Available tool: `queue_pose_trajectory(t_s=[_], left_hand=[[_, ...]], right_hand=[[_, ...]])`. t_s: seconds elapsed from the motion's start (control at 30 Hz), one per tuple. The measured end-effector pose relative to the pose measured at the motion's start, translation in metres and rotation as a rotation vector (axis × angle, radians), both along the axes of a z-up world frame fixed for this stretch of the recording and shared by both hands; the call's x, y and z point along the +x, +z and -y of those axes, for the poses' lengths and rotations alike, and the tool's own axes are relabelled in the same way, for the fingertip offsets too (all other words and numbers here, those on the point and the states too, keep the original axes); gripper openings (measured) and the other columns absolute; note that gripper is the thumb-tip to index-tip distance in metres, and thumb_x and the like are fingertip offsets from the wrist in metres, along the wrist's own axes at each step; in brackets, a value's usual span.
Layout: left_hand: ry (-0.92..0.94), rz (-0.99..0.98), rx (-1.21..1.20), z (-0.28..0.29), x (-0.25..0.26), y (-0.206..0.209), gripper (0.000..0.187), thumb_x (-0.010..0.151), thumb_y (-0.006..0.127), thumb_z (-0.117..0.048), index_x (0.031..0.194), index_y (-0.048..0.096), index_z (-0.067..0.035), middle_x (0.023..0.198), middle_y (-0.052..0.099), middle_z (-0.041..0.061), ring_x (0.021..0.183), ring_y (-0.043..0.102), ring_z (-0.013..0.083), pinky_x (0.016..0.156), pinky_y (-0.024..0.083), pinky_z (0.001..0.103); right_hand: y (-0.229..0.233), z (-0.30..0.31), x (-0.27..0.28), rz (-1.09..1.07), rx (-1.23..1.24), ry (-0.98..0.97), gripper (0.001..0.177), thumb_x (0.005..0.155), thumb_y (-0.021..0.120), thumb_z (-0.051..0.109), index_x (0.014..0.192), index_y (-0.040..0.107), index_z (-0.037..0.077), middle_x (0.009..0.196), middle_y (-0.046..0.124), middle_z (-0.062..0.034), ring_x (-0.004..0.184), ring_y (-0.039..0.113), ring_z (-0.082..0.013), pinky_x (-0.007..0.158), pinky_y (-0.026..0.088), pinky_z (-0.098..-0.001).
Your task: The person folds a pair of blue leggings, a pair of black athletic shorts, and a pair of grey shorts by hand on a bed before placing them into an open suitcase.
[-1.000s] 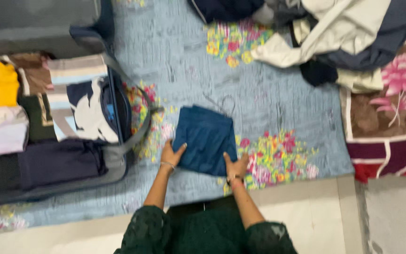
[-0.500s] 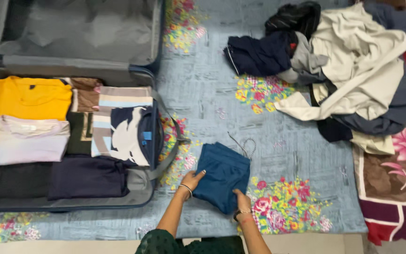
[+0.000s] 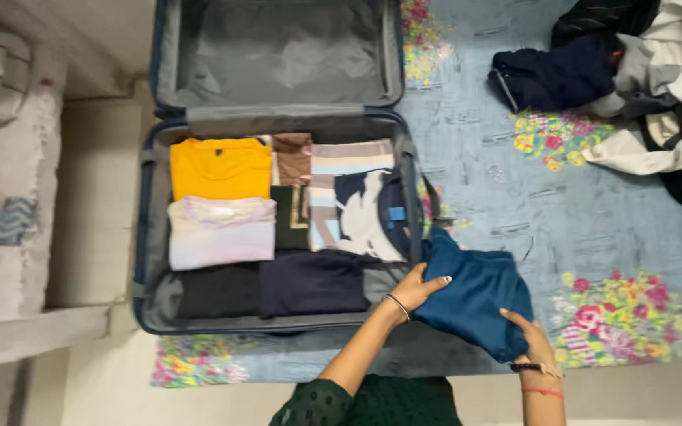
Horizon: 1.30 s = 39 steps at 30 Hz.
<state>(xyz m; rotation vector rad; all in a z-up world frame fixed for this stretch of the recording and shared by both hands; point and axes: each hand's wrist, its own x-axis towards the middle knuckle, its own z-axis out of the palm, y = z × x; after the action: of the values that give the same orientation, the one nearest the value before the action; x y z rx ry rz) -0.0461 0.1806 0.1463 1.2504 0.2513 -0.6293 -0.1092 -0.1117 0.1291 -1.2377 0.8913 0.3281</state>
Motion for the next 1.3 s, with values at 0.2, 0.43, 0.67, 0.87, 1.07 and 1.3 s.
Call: queue_pose_trajectory(t_s=[0.2,0.43,0.67,0.87,1.07,1.3], left_hand=[[0.026,0.053,-0.244,-0.091,-0.016,0.064,0.074,0.089,0.075,-0.030,0.145,0.044,0.006,0.132,0.064,0.017,0.114,0.064,0.0211,0.097,0.053,0.032],[0.077,0.073,-0.137,-0.126,0.006,0.064,0.075,0.091,0.074,-0.028,0.148,0.036,0.002,0.135,0.062,0.016,0.116,0.065,0.0203,0.099,0.053,0.032],[0.001,0.162,-0.144,-0.090,0.044,0.062,0.072,0.092,0.073,-0.029,0.147,0.041,0.005,0.133,0.064,0.019,0.114,0.065,0.0216,0.098,0.054,0.033],[-0.177,0.332,-0.030,-0.006,0.102,0.053,0.070,0.094,0.073,-0.030,0.150,0.043,-0.001,0.131,0.067,0.017,0.115,0.067,0.0216,0.098,0.053,0.032],[-0.317,0.451,0.617,0.078,0.117,-0.055,0.076,0.094,0.074,-0.028,0.156,0.034,-0.008,0.131,0.064,0.029,0.119,0.063,0.0417,0.102,0.050,0.045],[-0.578,0.406,1.162,0.086,0.077,-0.104,0.082,0.088,0.063,-0.002,0.160,0.026,-0.017,0.156,0.039,0.024,0.129,0.052,0.0448,0.105,0.048,0.047]], right_hand=[[0.068,-0.095,-0.004,0.221,0.025,-0.071,0.048,0.077,0.073,0.006,0.124,0.063,-0.001,0.099,0.075,-0.0105,0.082,0.075,-0.0244,0.073,0.062,-0.0385],[0.091,-0.143,0.034,0.303,0.074,-0.030,0.046,0.078,0.071,0.004,0.123,0.064,0.002,0.097,0.076,-0.0077,0.080,0.076,-0.0208,0.071,0.062,-0.0355],[0.079,-0.115,0.051,0.296,0.058,-0.109,0.047,0.083,0.073,0.004,0.128,0.064,-0.006,0.108,0.072,-0.0176,0.091,0.071,-0.0315,0.081,0.059,-0.0444],[0.078,-0.050,0.070,0.493,0.010,-0.213,0.052,0.082,0.072,0.000,0.132,0.061,-0.003,0.120,0.071,-0.0146,0.107,0.071,-0.0268,0.095,0.058,-0.0405],[-0.036,0.022,0.059,0.476,-0.142,-0.245,0.068,0.078,0.072,-0.006,0.142,0.048,-0.005,0.134,0.064,-0.0162,0.122,0.064,-0.0275,0.107,0.051,-0.0390],[-0.122,-0.017,0.008,0.089,-1.133,-0.066,0.081,0.083,0.070,0.014,0.158,0.040,0.008,0.156,0.047,-0.0188,0.137,0.049,-0.0346,0.113,0.042,-0.0506]])
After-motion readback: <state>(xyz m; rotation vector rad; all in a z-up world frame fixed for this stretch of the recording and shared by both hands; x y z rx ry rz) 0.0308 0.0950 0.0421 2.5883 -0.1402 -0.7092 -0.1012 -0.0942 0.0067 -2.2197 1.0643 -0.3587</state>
